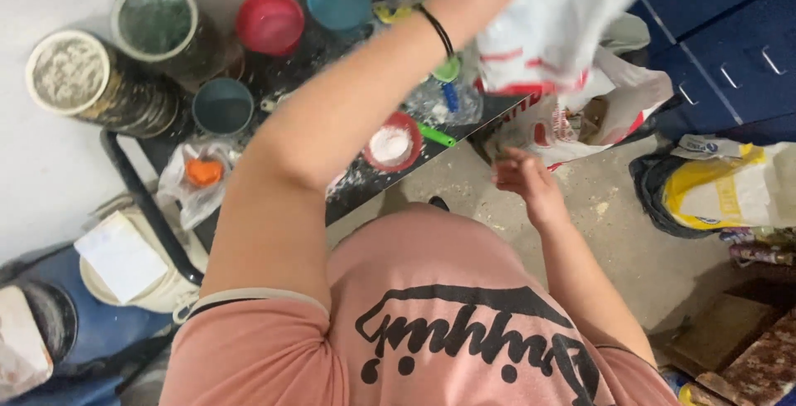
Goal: Mixing alginate powder with water in a bowl using a spatula and preparing dental impression trays.
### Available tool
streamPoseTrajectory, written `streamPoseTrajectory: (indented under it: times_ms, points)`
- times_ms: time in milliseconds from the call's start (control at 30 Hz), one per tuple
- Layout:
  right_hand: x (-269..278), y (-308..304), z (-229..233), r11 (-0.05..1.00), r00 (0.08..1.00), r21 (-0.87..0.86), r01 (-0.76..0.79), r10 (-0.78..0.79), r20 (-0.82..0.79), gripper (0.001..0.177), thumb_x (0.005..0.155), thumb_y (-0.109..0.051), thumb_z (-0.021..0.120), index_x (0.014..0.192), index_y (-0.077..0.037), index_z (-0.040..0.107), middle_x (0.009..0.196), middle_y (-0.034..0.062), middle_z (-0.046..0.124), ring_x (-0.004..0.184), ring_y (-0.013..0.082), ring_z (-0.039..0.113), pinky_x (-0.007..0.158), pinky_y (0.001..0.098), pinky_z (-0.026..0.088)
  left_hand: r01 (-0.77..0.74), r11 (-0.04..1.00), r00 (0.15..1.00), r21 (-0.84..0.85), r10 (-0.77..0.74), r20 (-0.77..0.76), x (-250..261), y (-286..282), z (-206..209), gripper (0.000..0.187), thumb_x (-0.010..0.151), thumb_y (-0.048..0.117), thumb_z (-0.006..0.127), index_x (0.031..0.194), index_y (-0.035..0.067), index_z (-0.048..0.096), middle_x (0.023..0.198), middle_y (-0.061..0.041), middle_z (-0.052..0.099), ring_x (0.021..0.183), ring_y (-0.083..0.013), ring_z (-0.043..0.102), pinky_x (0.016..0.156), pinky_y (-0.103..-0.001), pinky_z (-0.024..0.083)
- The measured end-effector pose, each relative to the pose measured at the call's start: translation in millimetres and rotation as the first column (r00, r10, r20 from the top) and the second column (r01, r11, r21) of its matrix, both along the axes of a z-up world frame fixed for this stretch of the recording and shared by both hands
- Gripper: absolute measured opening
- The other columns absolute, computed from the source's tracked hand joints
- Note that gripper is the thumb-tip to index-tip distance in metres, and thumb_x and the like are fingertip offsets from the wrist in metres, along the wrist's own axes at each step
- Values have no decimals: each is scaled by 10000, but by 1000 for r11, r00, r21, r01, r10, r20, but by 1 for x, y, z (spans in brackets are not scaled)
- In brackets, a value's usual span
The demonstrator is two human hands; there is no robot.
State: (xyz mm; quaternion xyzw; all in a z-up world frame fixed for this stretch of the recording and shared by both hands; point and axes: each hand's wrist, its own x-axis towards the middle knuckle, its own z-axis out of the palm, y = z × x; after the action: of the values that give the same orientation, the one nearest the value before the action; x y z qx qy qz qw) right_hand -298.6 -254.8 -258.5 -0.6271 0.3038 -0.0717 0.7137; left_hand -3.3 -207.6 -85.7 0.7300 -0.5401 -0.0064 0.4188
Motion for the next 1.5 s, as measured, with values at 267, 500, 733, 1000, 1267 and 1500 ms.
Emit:
streamPoseTrajectory:
  times_ms: [267, 500, 733, 1000, 1267, 1500]
  points:
    - [-107, -71, -44, 956, 955, 15, 295, -294, -28, 625, 1177, -446, 317, 1482, 62, 516, 1180, 310, 657, 1037, 431, 663, 949, 558, 534, -6, 999, 979, 34, -1, 205, 39, -80, -7, 303, 1071, 347, 551, 1275, 133, 618, 1169, -46, 749, 553, -86, 525, 458, -231, 467]
    - [-146, -104, -63, 882, 864, -36, 470, -468, -188, 555, 1213, -367, 311, 1464, 78, 528, 1171, 322, 656, 1035, 447, 658, 935, 551, 519, -41, 998, 924, 43, 21, 381, 105, -117, -13, 284, 1089, 338, 584, 1278, 131, 628, 1133, -53, 726, 643, -147, 562, 499, -283, 474]
    - [-70, -116, -33, 938, 906, -139, 317, -343, -246, 395, 1140, -280, 527, 1370, 28, 622, 1086, 270, 712, 942, 388, 708, 851, 508, 569, -150, 988, 858, 50, 105, 503, 150, -90, -34, 266, 1107, 329, 617, 1282, 129, 637, 1098, -60, 702, 733, -208, 598, 540, -334, 481]
    - [100, -21, 4, 776, 855, -372, -508, 403, -326, 515, 984, -479, 562, 1330, -117, 682, 1169, 158, 753, 998, 327, 745, 834, 450, 577, -392, 915, 739, 96, 251, 625, 165, 40, -69, 249, 1127, 318, 655, 1286, 127, 648, 1058, -68, 675, 836, -279, 639, 587, -393, 489]
    - [159, 52, -9, 749, 741, -206, -629, 498, -451, 574, 1032, -444, 426, 1522, -158, 517, 749, 71, 690, 479, 157, 596, 494, 315, 534, -265, 935, 934, 236, 309, -178, 26, 236, -67, 484, 1049, 189, 626, 1494, 79, 473, 1422, -199, 585, 1208, -369, 655, 918, -520, 506]
    - [166, 70, 49, 661, 768, -390, -641, 563, -307, 375, 1076, -264, 381, 1182, -40, 662, 604, 62, 630, 496, 185, 572, 540, 344, 485, -434, 884, 569, 172, 417, -709, -58, 292, -133, 308, 986, 305, 630, 1255, 172, 562, 1290, -21, 618, 976, -131, 548, 870, -326, 479]
